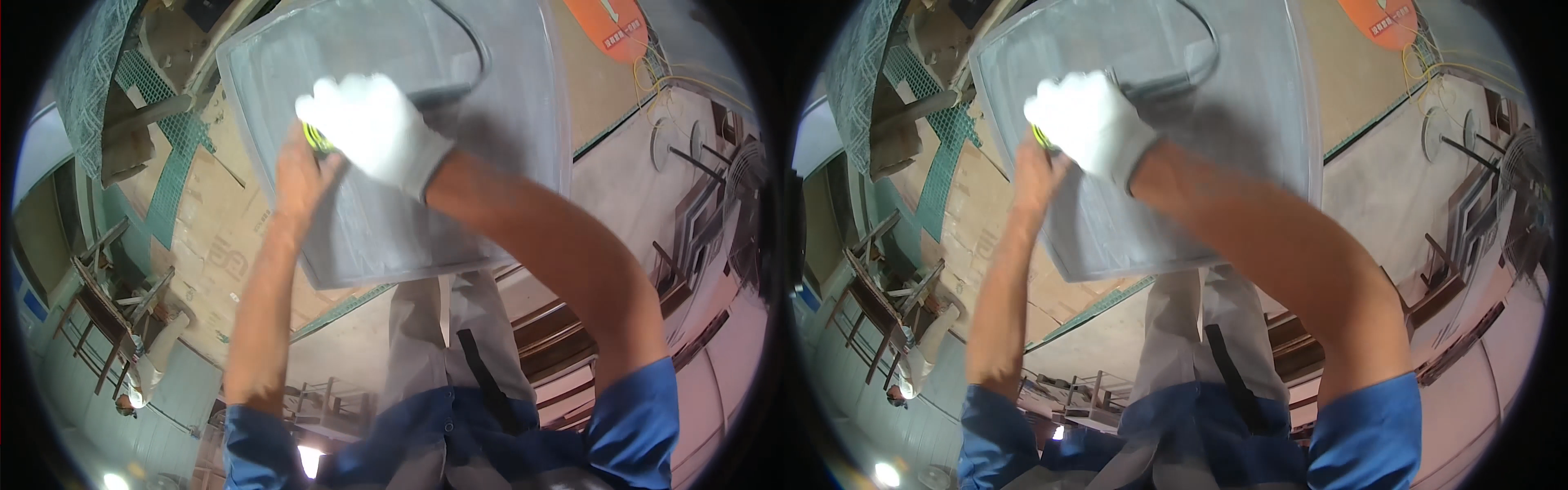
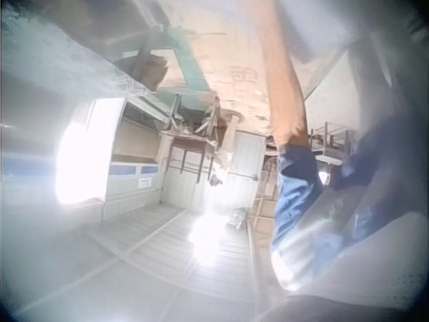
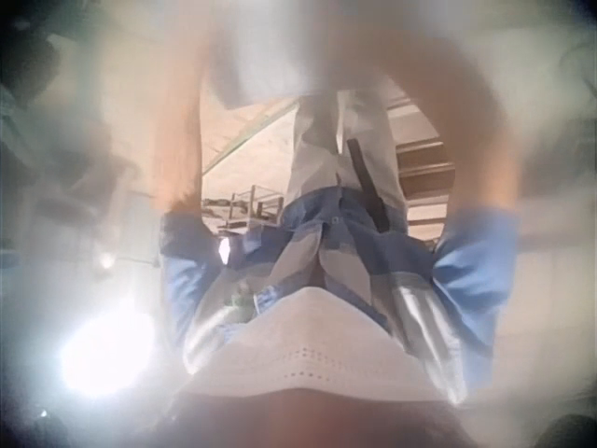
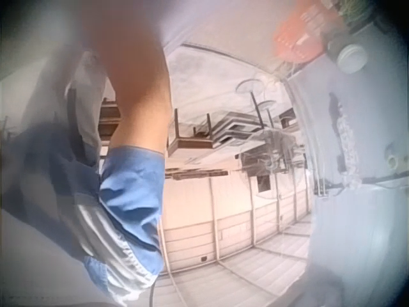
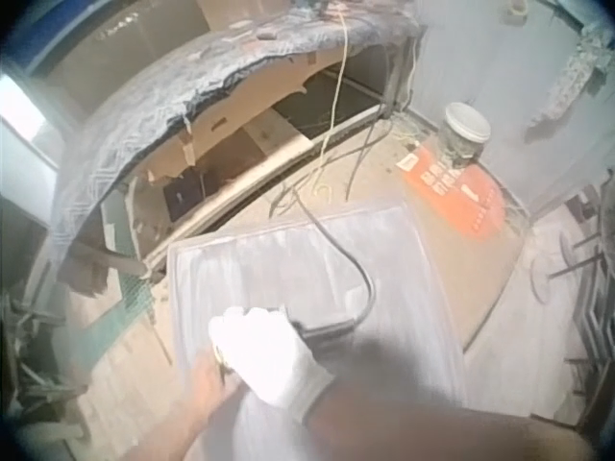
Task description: The person sands the surface of a furniture piece using an electric sander and a manual sanding block.
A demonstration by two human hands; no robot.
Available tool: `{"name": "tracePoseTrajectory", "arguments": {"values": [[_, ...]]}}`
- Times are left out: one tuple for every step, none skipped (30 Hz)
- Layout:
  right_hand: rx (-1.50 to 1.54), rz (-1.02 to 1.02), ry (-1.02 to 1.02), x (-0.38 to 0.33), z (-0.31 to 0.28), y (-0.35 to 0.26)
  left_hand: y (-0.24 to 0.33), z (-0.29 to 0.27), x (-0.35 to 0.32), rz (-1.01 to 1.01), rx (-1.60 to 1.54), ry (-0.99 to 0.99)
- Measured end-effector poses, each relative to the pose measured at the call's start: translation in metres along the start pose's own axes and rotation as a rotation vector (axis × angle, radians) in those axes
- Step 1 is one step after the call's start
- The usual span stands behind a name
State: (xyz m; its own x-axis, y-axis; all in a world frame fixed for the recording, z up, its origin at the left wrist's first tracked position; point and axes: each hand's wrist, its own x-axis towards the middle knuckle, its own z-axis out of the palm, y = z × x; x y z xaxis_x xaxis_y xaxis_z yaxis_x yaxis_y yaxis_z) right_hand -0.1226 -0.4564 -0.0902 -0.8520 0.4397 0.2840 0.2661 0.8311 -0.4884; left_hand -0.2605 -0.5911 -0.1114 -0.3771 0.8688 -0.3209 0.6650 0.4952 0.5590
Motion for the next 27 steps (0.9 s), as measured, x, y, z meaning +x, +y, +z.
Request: {"name": "tracePoseTrajectory", "arguments": {"values": [[0.022, -0.015, 0.033, 0.019, 0.004, 0.021, 0.003, -0.012, 0.034, -0.026, -0.012, -0.071], [-0.037, -0.016, -0.05, 0.041, 0.0, 0.041, 0.006, -0.017, 0.066, 0.045, 0.016, -0.032], [-0.074, -0.029, -0.12, 0.073, -0.009, 0.05, 0.009, -0.033, 0.089, 0.102, 0.065, 0.016], [-0.089, -0.04, -0.165, 0.103, -0.022, 0.06, 0.014, -0.045, 0.108, 0.11, 0.121, 0.063], [-0.132, -0.033, -0.223, 0.118, -0.033, 0.073, 0.026, -0.045, 0.125, 0.141, 0.151, 0.099], [-0.11, -0.03, -0.184, 0.121, -0.026, 0.073, 0.024, -0.048, 0.127, 0.159, 0.157, 0.108], [-0.087, -0.026, -0.145, 0.117, -0.019, 0.069, 0.021, -0.049, 0.123, 0.176, 0.164, 0.117], [-0.131, 0.008, -0.209, 0.106, -0.033, 0.072, 0.028, -0.036, 0.124, 0.248, 0.135, 0.162], [-0.065, -0.044, -0.017, 0.082, -0.019, 0.086, 0.047, -0.024, 0.109, 0.125, 0.069, 0.052], [0.005, -0.076, -0.072, 0.061, -0.01, 0.069, 0.033, -0.018, 0.081, 0.105, 0.041, 0.054], [0.05, -0.103, -0.132, 0.036, -0.015, 0.051, 0.023, -0.006, 0.054, 0.103, -0.006, 0.057], [0.065, -0.073, -0.142, 0.011, -0.022, 0.038, 0.032, 0.007, 0.027, 0.086, -0.024, 0.039], [0.098, -0.052, -0.144, -0.011, -0.024, 0.017, 0.036, 0.012, -0.005, 0.057, -0.026, 0.025], [0.094, -0.028, -0.125, -0.038, -0.024, -0.002, 0.031, 0.025, -0.036, 0.131, -0.016, 0.055], [0.093, -0.004, -0.101, -0.065, -0.021, -0.02, 0.025, 0.037, -0.062, 0.206, -0.002, 0.085], [0.093, 0.062, -0.126, -0.092, -0.021, -0.036, 0.034, 0.045, -0.087, 0.214, -0.064, 0.073], [0.095, 0.129, -0.153, -0.118, -0.027, -0.054, 0.045, 0.052, -0.112, 0.221, -0.126, 0.059], [0.029, 0.202, -0.258, -0.135, -0.034, -0.077, 0.041, 0.06, -0.136, 0.191, -0.157, 0.018], [-0.042, 0.273, -0.363, -0.151, -0.04, -0.097, 0.033, 0.074, -0.158, 0.163, -0.19, -0.021], [-0.108, 0.231, -0.401, -0.173, -0.046, -0.103, 0.033, 0.096, -0.175, 0.19, -0.167, 0.007], [-0.162, 0.185, -0.434, -0.187, -0.048, -0.107, 0.035, 0.107, -0.187, 0.21, -0.131, 0.038], [-0.146, 0.187, -0.484, -0.191, -0.05, -0.113, 0.04, 0.104, -0.191, 0.266, -0.137, 0.074], [-0.148, 0.183, -0.475, -0.186, -0.05, -0.108, 0.041, 0.098, -0.186, 0.27, -0.131, 0.08], [-0.138, 0.179, -0.423, -0.18, -0.05, -0.099, 0.046, 0.091, -0.174, 0.254, -0.147, 0.049], [-0.119, 0.167, -0.368, -0.167, -0.049, -0.089, 0.05, 0.082, -0.161, 0.23, -0.153, 0.021], [-0.174, 0.194, -0.302, -0.148, -0.047, -0.076, 0.053, 0.074, -0.138, 0.242, -0.179, 0.005], [0.038, 0.217, -0.075, -0.128, -0.044, -0.055, 0.066, 0.066, -0.113, 0.172, -0.218, 0.052]]}}
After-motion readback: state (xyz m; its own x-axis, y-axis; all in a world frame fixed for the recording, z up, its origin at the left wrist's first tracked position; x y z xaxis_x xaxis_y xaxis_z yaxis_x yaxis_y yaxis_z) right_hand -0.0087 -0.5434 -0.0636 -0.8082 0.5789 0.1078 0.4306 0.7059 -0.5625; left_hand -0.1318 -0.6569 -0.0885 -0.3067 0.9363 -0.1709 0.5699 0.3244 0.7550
